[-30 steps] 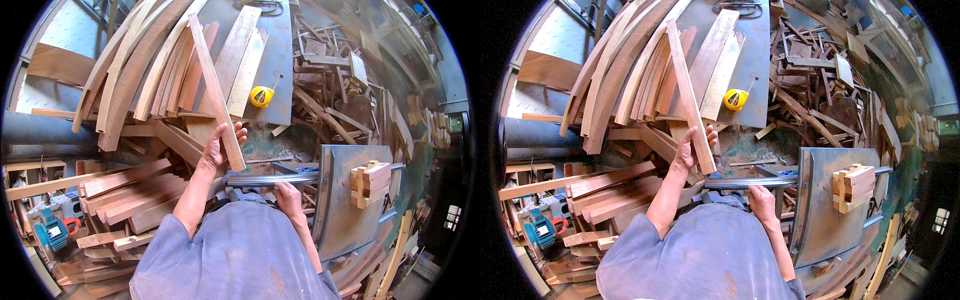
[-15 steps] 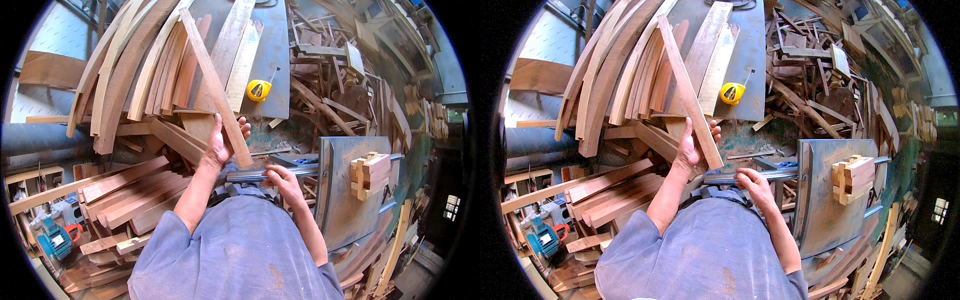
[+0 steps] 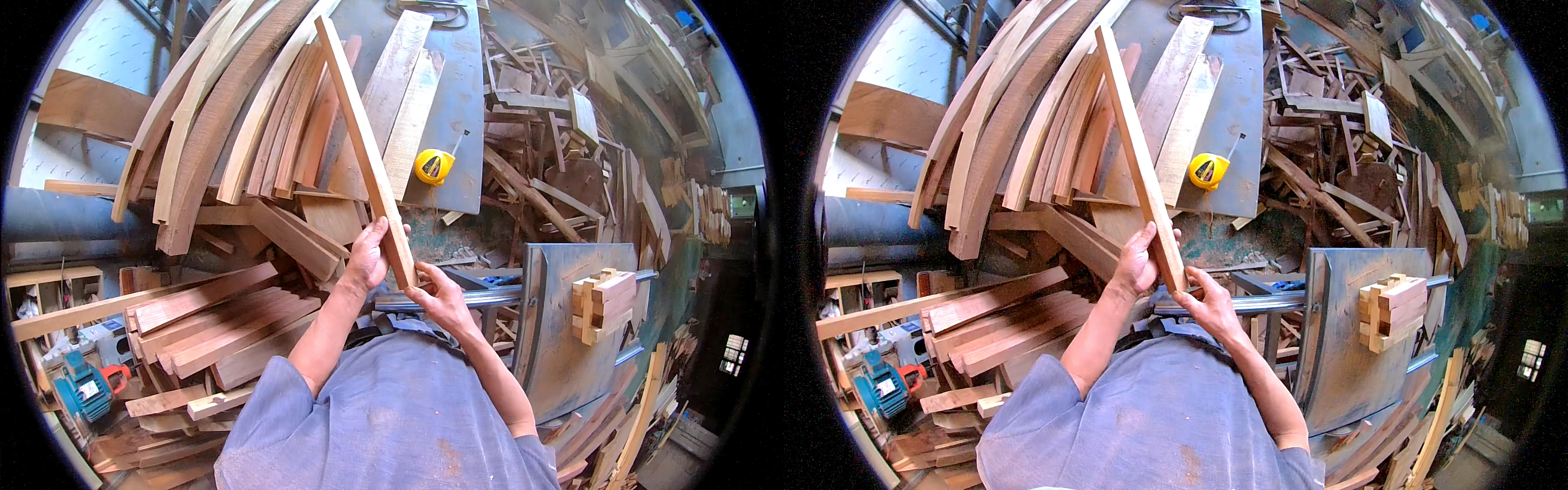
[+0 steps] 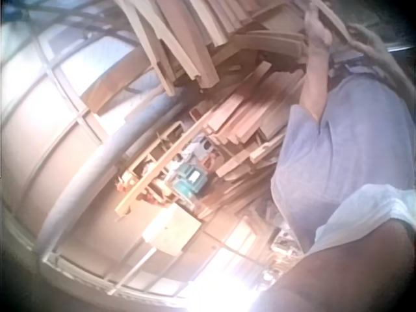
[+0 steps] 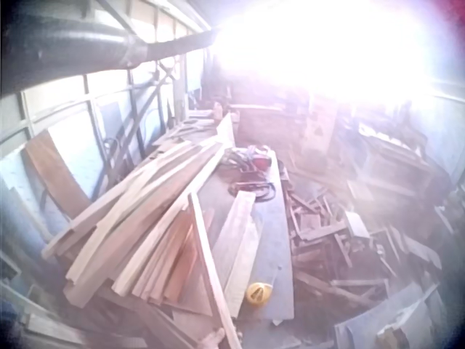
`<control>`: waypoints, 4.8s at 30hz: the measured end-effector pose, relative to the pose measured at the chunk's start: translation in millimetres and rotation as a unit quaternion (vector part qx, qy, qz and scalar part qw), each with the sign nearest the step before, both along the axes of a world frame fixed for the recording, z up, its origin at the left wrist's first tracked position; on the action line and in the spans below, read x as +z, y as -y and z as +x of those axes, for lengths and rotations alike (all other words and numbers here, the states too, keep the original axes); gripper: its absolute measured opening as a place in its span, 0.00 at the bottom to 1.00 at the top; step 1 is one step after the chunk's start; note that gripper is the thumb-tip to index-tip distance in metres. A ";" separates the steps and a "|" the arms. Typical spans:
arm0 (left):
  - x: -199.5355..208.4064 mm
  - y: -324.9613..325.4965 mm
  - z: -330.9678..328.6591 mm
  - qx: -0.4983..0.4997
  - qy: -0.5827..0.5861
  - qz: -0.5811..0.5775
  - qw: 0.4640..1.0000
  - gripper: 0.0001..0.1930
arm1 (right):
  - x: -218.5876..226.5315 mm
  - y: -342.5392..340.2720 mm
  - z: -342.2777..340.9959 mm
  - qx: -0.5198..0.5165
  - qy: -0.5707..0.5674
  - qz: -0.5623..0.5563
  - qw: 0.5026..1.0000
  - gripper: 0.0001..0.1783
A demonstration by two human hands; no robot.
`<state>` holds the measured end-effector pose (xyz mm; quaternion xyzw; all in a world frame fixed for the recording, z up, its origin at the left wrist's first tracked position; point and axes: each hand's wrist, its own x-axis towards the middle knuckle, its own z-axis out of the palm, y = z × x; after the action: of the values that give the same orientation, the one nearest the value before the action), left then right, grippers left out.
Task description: The person selects various wooden boards, measures them with a tape measure, and passes them over a table saw to cut them into smaller pieces.
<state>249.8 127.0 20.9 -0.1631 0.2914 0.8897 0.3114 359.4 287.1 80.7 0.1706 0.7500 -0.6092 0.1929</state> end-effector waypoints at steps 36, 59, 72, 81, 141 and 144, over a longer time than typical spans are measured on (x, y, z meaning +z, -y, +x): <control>2.7 -11.0 15.7 -0.074 -0.033 -0.101 0.992 0.19 | -9.1 -5.1 2.6 -0.062 0.079 -0.223 0.970 0.25; -2.5 26.3 58.4 0.035 -0.167 -0.356 0.919 0.25 | -40.3 -47.6 -210.0 0.170 -0.256 0.525 0.794 0.41; 64.0 6.3 36.5 -0.201 -0.098 -0.194 0.955 0.21 | 39.4 -68.4 -52.5 0.039 -0.173 0.054 0.983 0.39; 40.3 -54.5 80.7 -0.287 -0.046 -0.130 0.948 0.15 | 57.7 -58.6 65.4 -0.031 -0.191 -0.183 0.964 0.34; -4.2 -66.4 33.3 -0.046 0.106 0.000 0.993 0.26 | 16.3 -44.1 63.8 -0.128 0.076 0.087 0.985 0.36; -15.2 -63.2 33.2 -0.050 0.099 0.012 0.994 0.27 | 14.2 -44.1 64.0 -0.125 0.067 0.085 0.986 0.35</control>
<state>283.0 190.2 5.7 -0.2315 0.2563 0.8559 0.3850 423.4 331.2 94.9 0.3193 0.7573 -0.5497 0.1492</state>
